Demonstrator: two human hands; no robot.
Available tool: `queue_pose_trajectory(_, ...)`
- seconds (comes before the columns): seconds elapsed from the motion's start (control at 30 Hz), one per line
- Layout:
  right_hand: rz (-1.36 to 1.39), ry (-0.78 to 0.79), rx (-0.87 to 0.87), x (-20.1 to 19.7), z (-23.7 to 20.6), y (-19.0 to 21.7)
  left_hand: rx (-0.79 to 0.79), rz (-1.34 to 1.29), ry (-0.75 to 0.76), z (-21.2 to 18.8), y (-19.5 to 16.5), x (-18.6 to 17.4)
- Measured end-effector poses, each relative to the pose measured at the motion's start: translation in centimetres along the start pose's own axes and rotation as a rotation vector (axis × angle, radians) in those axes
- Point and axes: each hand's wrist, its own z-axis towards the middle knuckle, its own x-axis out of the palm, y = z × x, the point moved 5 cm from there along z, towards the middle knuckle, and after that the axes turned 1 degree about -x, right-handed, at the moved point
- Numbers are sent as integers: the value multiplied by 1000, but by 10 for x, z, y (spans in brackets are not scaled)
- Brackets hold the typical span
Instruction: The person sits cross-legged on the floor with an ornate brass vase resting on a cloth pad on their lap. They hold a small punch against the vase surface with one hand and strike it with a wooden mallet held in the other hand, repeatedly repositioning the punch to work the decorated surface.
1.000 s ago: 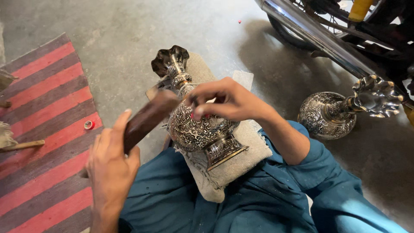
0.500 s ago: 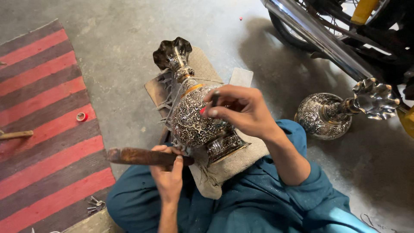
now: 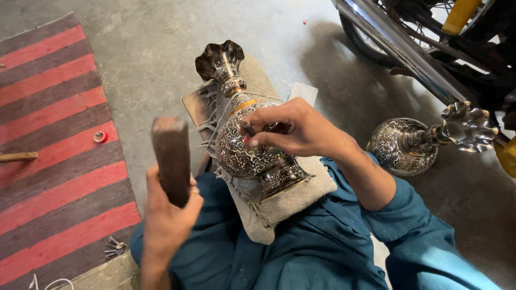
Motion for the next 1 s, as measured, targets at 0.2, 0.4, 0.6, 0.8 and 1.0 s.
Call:
queue_pose_trajectory(0.2, -22, -7, -3, -2, -3, -3, 142, 273, -17, 23, -39, -22)
queue_pose_trajectory(0.4, -34, 23, 1, 1, 0, -10, 351, 797, 70, 34, -69, -23)
queue_pose_trajectory(0.6, -41, 22, 4, 1, -2, -11, 337, 850, 51, 42, -75, -21)
queue_pose_trajectory(0.8, -20, 7, -21, 3, -1, -13, 415, 942, 8, 42, -76, -22)
queue_pose_trajectory(1.0, 301, -127, 156, 0, -16, -22, 133, 373, 13, 41, -59, -33)
